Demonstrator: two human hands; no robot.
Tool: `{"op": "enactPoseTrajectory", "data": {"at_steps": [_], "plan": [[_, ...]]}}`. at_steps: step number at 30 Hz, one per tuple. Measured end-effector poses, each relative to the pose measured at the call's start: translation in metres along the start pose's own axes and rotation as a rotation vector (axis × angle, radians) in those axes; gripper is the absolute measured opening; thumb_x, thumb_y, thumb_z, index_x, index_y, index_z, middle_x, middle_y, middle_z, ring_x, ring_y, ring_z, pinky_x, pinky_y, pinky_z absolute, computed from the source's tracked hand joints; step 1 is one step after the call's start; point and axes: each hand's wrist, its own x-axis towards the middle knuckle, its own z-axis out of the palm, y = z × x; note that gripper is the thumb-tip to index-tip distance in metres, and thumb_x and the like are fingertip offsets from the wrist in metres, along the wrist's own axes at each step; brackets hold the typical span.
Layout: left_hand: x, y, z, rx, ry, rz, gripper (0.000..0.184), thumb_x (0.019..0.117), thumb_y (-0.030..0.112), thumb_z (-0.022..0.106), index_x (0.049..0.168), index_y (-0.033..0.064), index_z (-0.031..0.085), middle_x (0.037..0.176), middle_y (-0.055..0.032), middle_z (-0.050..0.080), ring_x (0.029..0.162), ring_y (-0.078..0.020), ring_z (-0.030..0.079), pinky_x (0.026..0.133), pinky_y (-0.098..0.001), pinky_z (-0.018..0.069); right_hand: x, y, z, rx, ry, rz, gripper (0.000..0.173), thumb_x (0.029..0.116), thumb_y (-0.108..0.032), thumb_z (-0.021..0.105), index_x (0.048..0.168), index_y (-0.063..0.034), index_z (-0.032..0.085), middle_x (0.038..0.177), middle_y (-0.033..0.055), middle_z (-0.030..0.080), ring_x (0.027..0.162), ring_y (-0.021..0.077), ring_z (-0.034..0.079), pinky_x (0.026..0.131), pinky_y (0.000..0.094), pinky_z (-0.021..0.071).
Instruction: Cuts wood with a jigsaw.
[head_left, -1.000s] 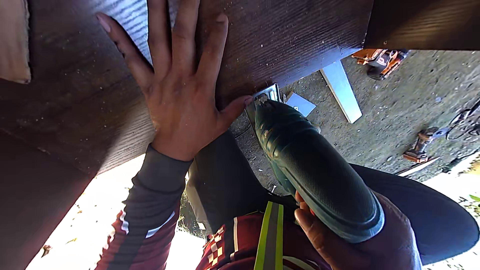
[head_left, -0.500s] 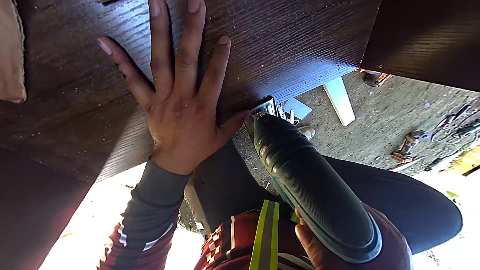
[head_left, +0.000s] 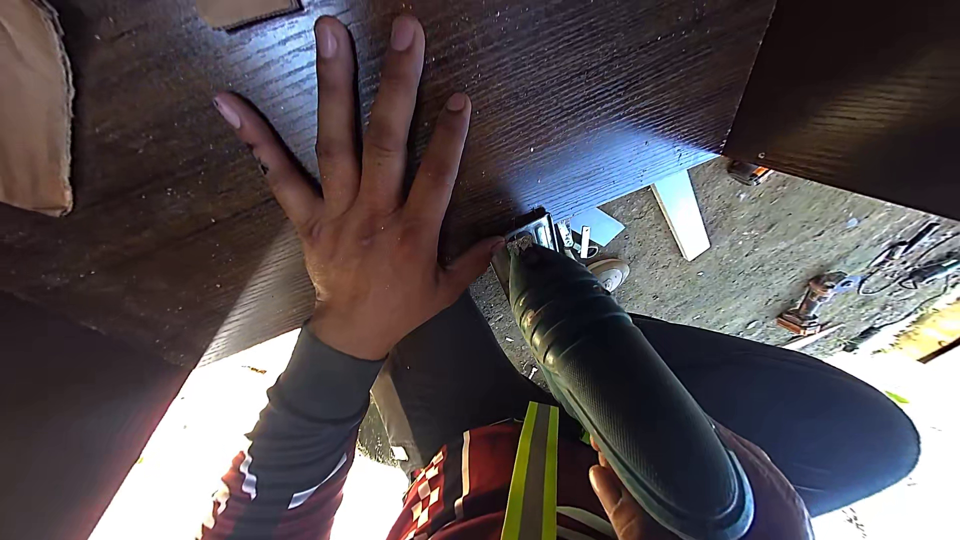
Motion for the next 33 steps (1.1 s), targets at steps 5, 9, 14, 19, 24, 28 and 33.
{"op": "enactPoseTrajectory", "data": {"at_steps": [5,9,14,19,24,28,33], "plan": [[-0.001,-0.001,-0.001,-0.004,-0.01,0.001,0.093,0.086,0.08,0.051,0.156,0.0195,0.047,0.171,-0.013,0.023,0.158,-0.0453,0.011,0.116,-0.0797,-0.0028,0.001,0.0,0.0,0.004,-0.007,-0.007,0.047,0.0897,-0.027,0.075,0.113,0.0115,0.062,0.099,0.0211,0.073,0.098,0.0087,0.07,0.095,0.0197,0.0528],[-0.002,-0.001,-0.004,-0.022,-0.048,-0.006,0.096,0.084,0.079,0.054,0.157,0.0178,0.046,0.172,-0.0134,0.02,0.157,-0.047,0.011,0.116,-0.0813,-0.0004,0.001,-0.001,-0.001,0.017,-0.041,0.009,0.043,0.09,-0.026,0.077,0.115,0.0062,0.062,0.1,0.0133,0.073,0.097,0.004,0.069,0.091,0.0181,0.0555],[-0.001,0.0,-0.003,-0.024,-0.028,-0.01,0.096,0.0835,0.079,0.055,0.156,0.0179,0.047,0.172,-0.0133,0.021,0.158,-0.0464,0.009,0.116,-0.0809,-0.0023,0.002,-0.004,0.004,-0.089,0.048,-0.021,0.049,0.0909,-0.035,0.074,0.112,0.0083,0.064,0.099,0.0179,0.074,0.098,0.0037,0.069,0.093,0.0166,0.0516],[0.0,0.0,-0.004,-0.041,-0.018,-0.01,0.092,0.085,0.076,0.057,0.155,0.0174,0.048,0.171,-0.0121,0.023,0.158,-0.0439,0.011,0.116,-0.0809,-0.0023,0.006,-0.01,0.002,-0.067,0.01,0.002,0.042,0.091,-0.029,0.075,0.11,0.0067,0.064,0.096,0.0139,0.073,0.095,0.0025,0.069,0.09,0.0178,0.0542],[0.0,0.0,-0.004,-0.04,-0.015,-0.011,0.092,0.085,0.075,0.058,0.156,0.0173,0.048,0.172,-0.0119,0.022,0.159,-0.0432,0.009,0.116,-0.0797,-0.004,0.006,-0.008,0.005,-0.097,0.049,-0.006,0.044,0.086,-0.03,0.076,0.105,0.0087,0.065,0.092,0.016,0.073,0.092,0.0,0.067,0.088,0.0121,0.0501],[0.001,0.0,-0.003,-0.038,-0.013,-0.02,0.091,0.0849,0.075,0.058,0.154,0.0173,0.049,0.171,-0.0114,0.023,0.158,-0.0431,0.011,0.117,-0.0796,-0.003,0.003,-0.007,0.005,-0.114,0.029,0.038,0.044,0.0827,-0.029,0.077,0.106,0.0059,0.064,0.09,0.0104,0.072,0.09,-0.006,0.065,0.085,0.0081,0.0495],[0.001,0.001,-0.005,-0.032,-0.03,-0.026,0.093,0.0839,0.077,0.058,0.155,0.0173,0.049,0.172,-0.0113,0.022,0.159,-0.0434,0.009,0.116,-0.0799,-0.0041,0.0,-0.005,0.008,-0.091,0.046,0.034,0.045,0.0848,-0.031,0.076,0.107,0.0056,0.063,0.091,0.0098,0.072,0.092,-0.0066,0.065,0.087,0.0082,0.0497]]}}
